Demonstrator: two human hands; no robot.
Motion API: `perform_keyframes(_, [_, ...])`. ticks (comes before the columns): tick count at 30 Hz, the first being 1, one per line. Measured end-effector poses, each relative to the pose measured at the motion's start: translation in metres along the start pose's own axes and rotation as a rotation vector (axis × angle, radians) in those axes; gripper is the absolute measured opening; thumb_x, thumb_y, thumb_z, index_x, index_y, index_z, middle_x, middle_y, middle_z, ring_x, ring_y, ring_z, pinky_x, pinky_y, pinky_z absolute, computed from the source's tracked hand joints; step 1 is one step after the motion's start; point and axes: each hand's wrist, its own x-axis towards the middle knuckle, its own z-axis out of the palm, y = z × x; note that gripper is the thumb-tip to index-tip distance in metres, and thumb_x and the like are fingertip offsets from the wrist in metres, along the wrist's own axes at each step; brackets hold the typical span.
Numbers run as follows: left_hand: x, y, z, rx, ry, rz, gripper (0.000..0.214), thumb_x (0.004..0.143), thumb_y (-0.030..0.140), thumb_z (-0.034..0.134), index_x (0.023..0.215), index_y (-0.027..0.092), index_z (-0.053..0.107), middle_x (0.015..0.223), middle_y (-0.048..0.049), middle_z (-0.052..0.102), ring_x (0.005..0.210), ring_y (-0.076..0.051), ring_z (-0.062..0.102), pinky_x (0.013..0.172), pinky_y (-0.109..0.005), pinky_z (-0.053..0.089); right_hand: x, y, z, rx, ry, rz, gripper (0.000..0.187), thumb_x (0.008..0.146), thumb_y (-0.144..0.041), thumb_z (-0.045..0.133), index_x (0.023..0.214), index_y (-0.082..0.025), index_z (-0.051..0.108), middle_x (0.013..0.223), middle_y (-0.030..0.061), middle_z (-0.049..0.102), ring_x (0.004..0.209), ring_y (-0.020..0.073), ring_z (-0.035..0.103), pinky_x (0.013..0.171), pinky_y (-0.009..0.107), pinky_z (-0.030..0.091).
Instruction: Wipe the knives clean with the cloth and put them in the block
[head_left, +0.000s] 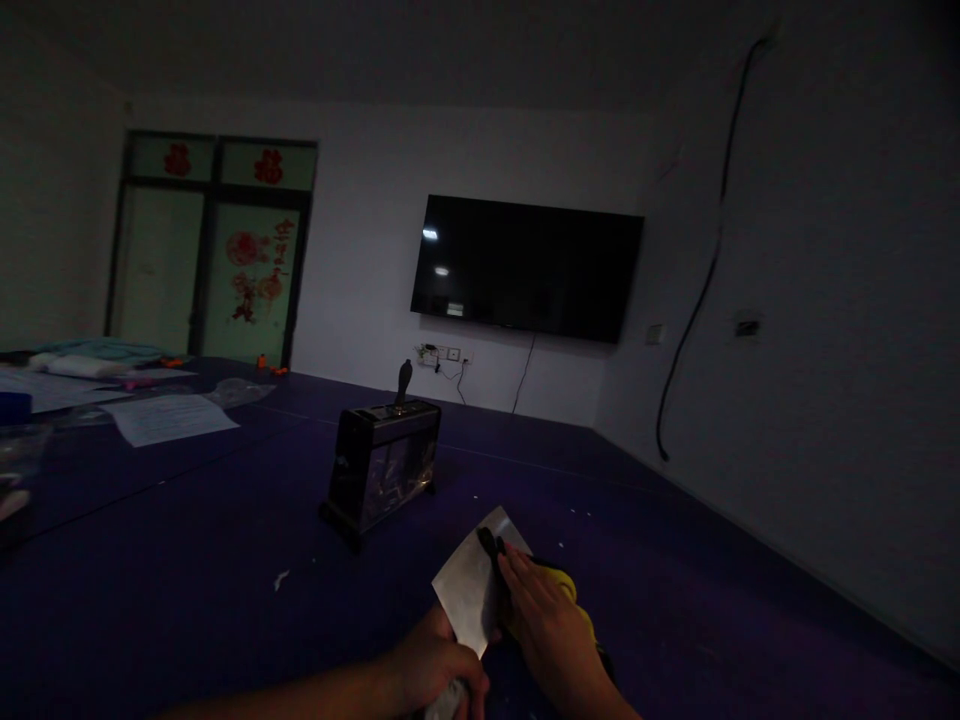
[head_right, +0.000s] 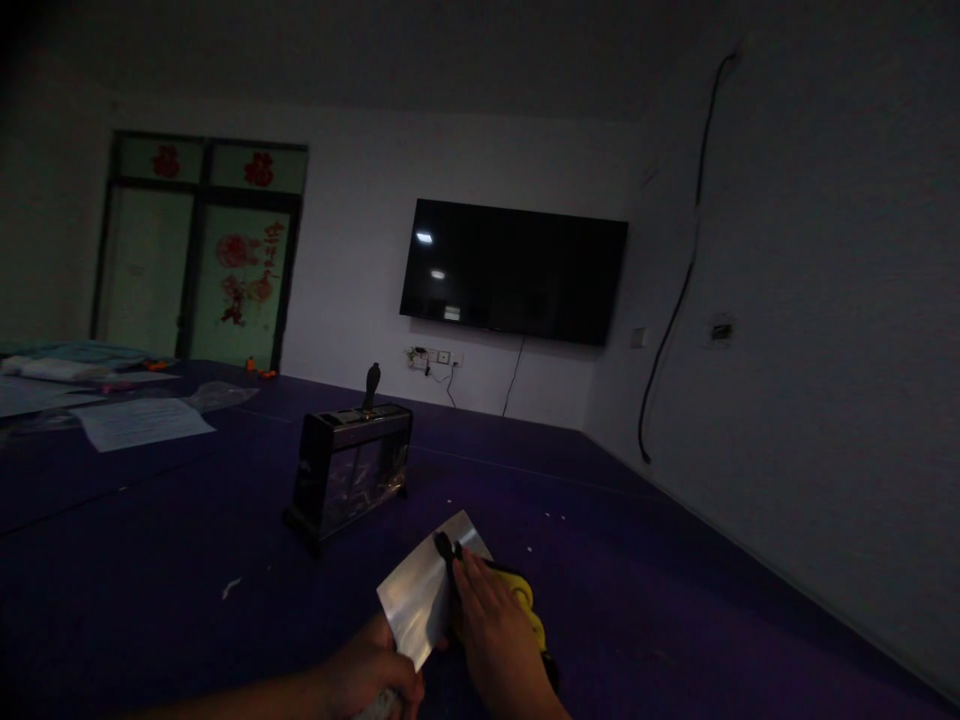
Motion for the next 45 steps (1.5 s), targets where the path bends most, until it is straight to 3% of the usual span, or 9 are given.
perform_keyframes(7, [0.005, -0.001, -0.004, 0.033, -0.097, 0.039, 0.051, 0.060, 0.019, 0.059, 0.109, 0.013, 0.045, 0.054, 0.0006, 0.058, 0.038, -0.011, 0.049, 0.040, -0.020, 0.037, 0.003, -0.015, -0.024, 0.020, -0.034, -0.348, 0.056, 0.073, -0.002, 0.036, 0.128, -0.009, 0.037, 0.132, 0.0127, 0.037, 0.122, 0.0211, 0.032, 0.093, 0.033, 0.040])
perform_keyframes(12, [0.002, 0.005, 0.000, 0.042, -0.103, 0.033, 0.052, 0.061, 0.017, 0.057, 0.111, 0.015, 0.045, 0.051, 0.0030, 0.056, 0.037, -0.011, 0.049, 0.039, -0.021, 0.036, 0.005, -0.017, -0.029, 0.044, -0.046, -0.439, 0.058, 0.070, -0.001, 0.036, 0.127, -0.008, 0.038, 0.132, 0.0126, 0.037, 0.124, 0.0210, 0.028, 0.095, 0.033, 0.038])
perform_keyframes(18, [-0.002, 0.004, 0.001, 0.041, -0.064, 0.031, 0.068, 0.050, 0.015, 0.062, 0.115, 0.013, 0.043, 0.049, 0.0034, 0.055, 0.039, -0.012, 0.049, 0.039, -0.021, 0.037, 0.003, -0.014, -0.016, 0.097, -0.018, -0.274, 0.060, 0.073, 0.001, 0.032, 0.131, -0.012, 0.032, 0.134, 0.0103, 0.036, 0.125, 0.0191, 0.026, 0.096, 0.034, 0.036])
perform_keyframes(23, [-0.010, 0.014, 0.005, 0.089, -0.063, 0.007, 0.047, 0.038, 0.010, 0.065, 0.084, 0.012, 0.058, 0.054, 0.0036, 0.056, 0.045, -0.008, 0.047, 0.043, -0.019, 0.033, 0.002, -0.005, -0.006, 0.123, 0.057, -0.004, 0.053, 0.080, -0.005, 0.030, 0.132, -0.016, 0.031, 0.135, 0.0090, 0.034, 0.125, 0.0194, 0.027, 0.096, 0.037, 0.036])
perform_keyframes(29, [-0.022, 0.027, 0.011, 0.066, -0.099, 0.010, 0.045, 0.034, 0.007, 0.065, 0.078, 0.015, 0.060, 0.077, 0.0030, 0.059, 0.071, -0.011, 0.050, 0.058, -0.019, 0.035, 0.001, 0.007, 0.003, 0.159, 0.132, 0.242, 0.047, 0.086, -0.015, 0.028, 0.133, -0.015, 0.029, 0.137, 0.0110, 0.030, 0.126, 0.0214, 0.024, 0.098, 0.042, 0.033])
perform_keyframes(35, [-0.022, 0.027, 0.011, 0.064, -0.071, -0.047, 0.045, 0.034, 0.008, 0.064, 0.078, 0.016, 0.059, 0.076, 0.0038, 0.057, 0.069, -0.010, 0.048, 0.055, -0.018, 0.033, 0.000, 0.010, 0.006, 0.187, 0.150, 0.262, 0.047, 0.087, -0.017, 0.027, 0.134, -0.018, 0.025, 0.137, 0.0095, 0.030, 0.126, 0.0211, 0.024, 0.098, 0.044, 0.032])
perform_keyframes(40, [-0.023, 0.028, 0.013, 0.079, -0.076, 0.003, 0.045, 0.035, 0.007, 0.065, 0.079, 0.015, 0.058, 0.078, 0.0025, 0.058, 0.064, -0.009, 0.048, 0.052, -0.018, 0.033, -0.001, 0.011, 0.004, 0.181, 0.138, 0.216, 0.049, 0.087, -0.016, 0.028, 0.135, -0.019, 0.022, 0.139, 0.0095, 0.027, 0.126, 0.0222, 0.024, 0.097, 0.044, 0.033])
perform_keyframes(45, [-0.015, 0.018, 0.010, 0.057, -0.044, 0.011, 0.044, 0.037, 0.012, 0.066, 0.080, 0.015, 0.056, 0.059, 0.0047, 0.056, 0.045, -0.008, 0.047, 0.043, -0.019, 0.034, 0.001, 0.007, 0.004, 0.144, 0.082, 0.125, 0.049, 0.084, -0.011, 0.029, 0.133, -0.016, 0.028, 0.137, 0.0103, 0.031, 0.124, 0.0213, 0.028, 0.096, 0.040, 0.036])
